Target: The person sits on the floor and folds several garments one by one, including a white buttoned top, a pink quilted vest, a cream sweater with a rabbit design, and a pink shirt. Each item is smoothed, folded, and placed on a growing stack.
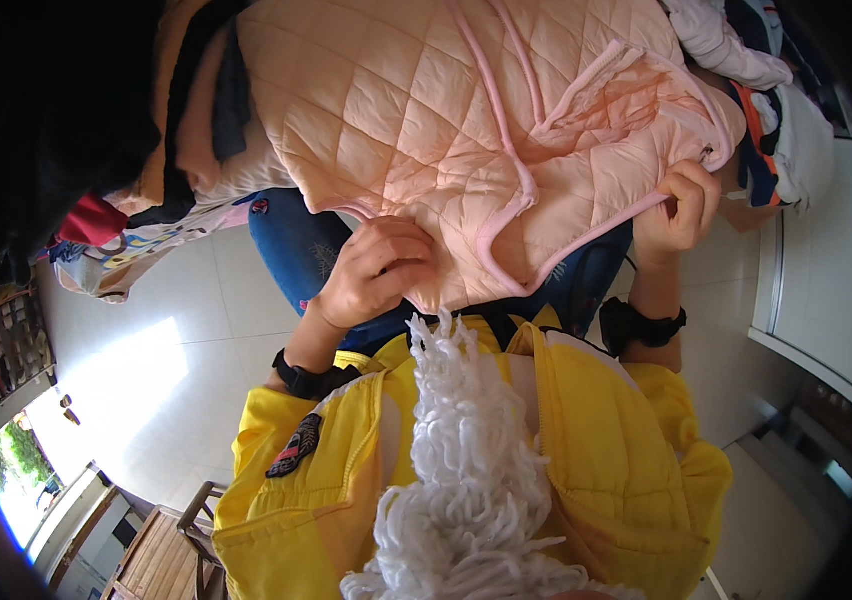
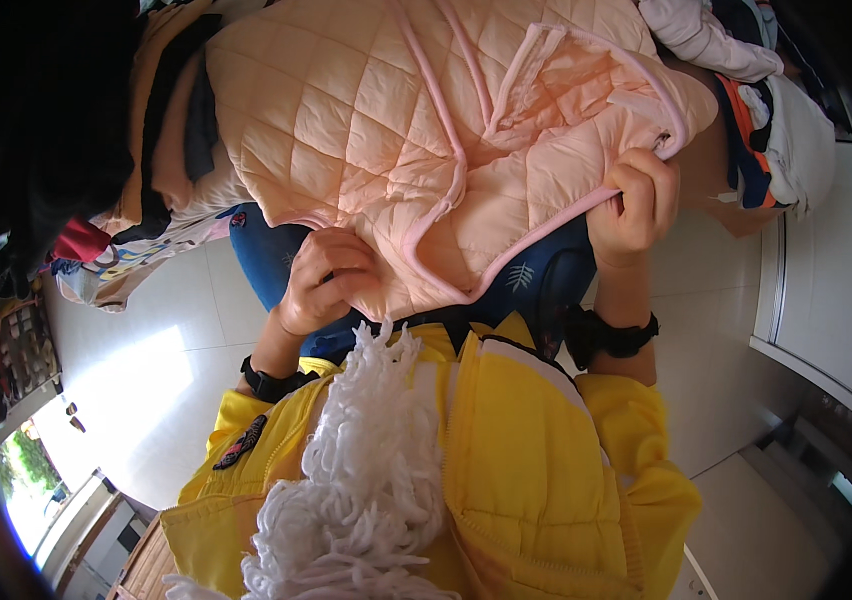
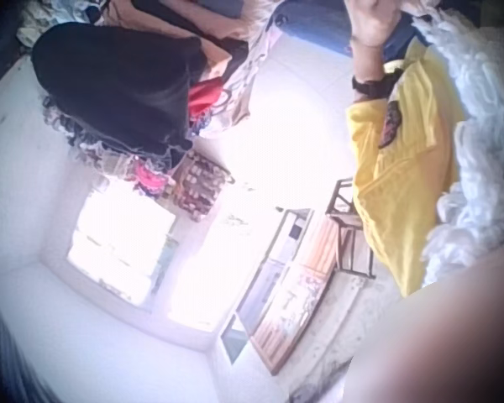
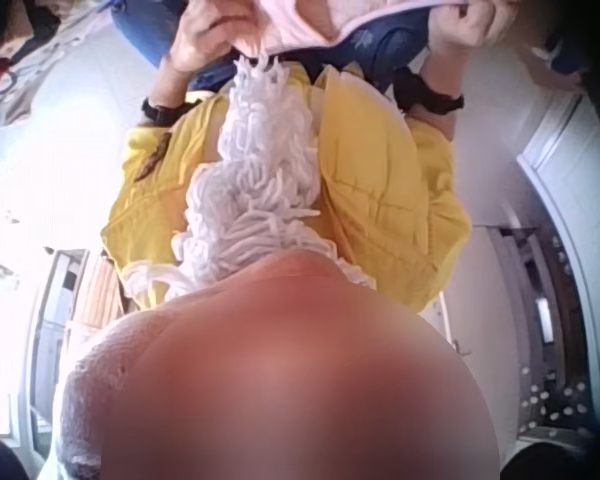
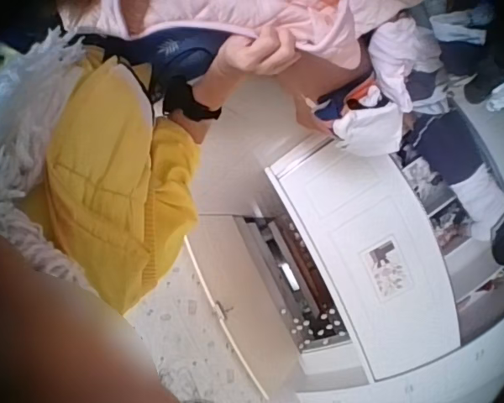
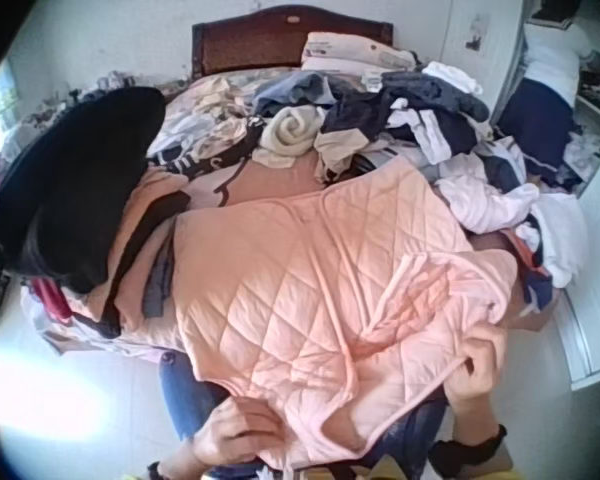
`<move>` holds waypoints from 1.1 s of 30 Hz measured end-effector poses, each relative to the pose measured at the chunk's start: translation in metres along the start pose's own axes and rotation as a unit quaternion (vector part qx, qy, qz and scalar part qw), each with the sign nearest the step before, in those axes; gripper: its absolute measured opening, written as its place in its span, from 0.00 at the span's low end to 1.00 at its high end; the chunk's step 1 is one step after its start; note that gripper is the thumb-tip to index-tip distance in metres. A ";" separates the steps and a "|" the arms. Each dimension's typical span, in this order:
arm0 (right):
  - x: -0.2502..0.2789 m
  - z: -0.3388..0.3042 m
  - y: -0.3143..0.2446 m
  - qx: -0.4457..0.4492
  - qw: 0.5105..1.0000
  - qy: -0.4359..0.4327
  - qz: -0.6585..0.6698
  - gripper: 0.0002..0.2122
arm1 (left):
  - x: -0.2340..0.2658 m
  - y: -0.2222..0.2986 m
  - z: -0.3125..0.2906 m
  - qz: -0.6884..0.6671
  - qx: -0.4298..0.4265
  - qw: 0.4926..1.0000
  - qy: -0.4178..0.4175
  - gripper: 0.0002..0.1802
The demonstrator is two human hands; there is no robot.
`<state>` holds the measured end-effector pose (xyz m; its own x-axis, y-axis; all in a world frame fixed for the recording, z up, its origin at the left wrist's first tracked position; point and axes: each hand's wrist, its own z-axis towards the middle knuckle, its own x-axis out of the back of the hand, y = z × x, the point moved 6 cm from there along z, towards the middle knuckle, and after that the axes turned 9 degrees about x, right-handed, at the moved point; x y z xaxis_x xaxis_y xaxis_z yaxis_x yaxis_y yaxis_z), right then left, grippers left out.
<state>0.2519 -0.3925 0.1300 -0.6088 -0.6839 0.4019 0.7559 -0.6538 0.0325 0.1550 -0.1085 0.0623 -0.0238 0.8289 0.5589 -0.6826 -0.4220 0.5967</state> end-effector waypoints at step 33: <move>0.052 0.017 0.060 -0.162 0.908 -0.377 -0.086 0.14 | -0.002 0.005 -0.012 -0.004 0.017 0.998 0.061 0.11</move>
<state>0.2693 -0.4621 0.1682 -0.2808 -0.2267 0.9326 0.4804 -0.8744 -0.0680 0.1429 -0.1081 0.0573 -0.1076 0.8701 0.4810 -0.6579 -0.4250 0.6217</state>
